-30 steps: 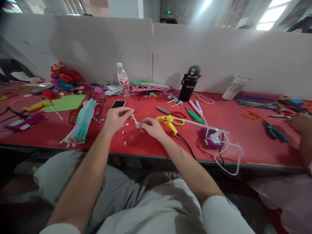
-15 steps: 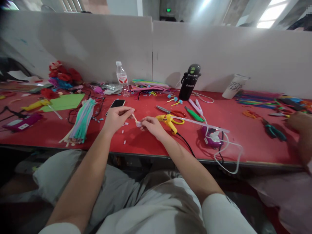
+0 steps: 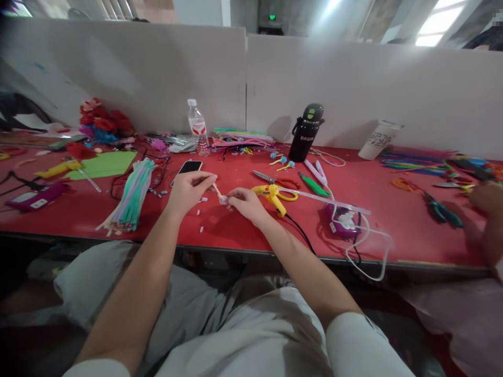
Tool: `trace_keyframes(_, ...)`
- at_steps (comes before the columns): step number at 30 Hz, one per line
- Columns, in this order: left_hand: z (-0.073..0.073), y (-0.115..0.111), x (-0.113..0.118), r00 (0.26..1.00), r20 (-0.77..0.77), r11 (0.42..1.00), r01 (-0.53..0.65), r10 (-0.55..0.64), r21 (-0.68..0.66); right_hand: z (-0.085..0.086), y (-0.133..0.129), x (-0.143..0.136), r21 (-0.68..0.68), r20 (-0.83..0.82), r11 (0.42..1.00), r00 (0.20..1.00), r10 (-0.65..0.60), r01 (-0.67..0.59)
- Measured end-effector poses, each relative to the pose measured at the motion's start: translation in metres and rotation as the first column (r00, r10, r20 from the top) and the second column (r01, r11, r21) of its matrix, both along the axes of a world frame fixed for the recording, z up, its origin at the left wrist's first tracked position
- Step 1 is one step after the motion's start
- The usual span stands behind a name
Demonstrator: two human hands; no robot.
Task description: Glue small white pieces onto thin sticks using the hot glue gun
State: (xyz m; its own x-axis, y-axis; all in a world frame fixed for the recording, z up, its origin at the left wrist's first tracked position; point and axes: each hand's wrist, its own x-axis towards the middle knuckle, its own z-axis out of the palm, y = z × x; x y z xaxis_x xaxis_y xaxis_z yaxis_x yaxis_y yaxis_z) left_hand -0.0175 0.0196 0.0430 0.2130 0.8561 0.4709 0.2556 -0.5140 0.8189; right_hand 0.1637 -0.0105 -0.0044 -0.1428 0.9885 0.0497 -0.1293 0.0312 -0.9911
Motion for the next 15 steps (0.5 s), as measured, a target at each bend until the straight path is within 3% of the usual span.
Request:
trace_keyframes(7, -0.0018, 0.0033, 0.0006, 0.997, 0.077, 0.998, 0.004, 0.001, -0.059, 0.0017, 0.0002, -0.0005, -0.010, -0.040, 0.999, 0.998, -0.052, 0.051)
trace_keyframes(15, 0.0006, 0.0001, -0.0013, 0.994, 0.045, 0.991, 0.104, -0.100, -0.088, 0.0019, 0.0018, 0.0004, -0.031, -0.106, 0.998, 0.993, -0.055, 0.052)
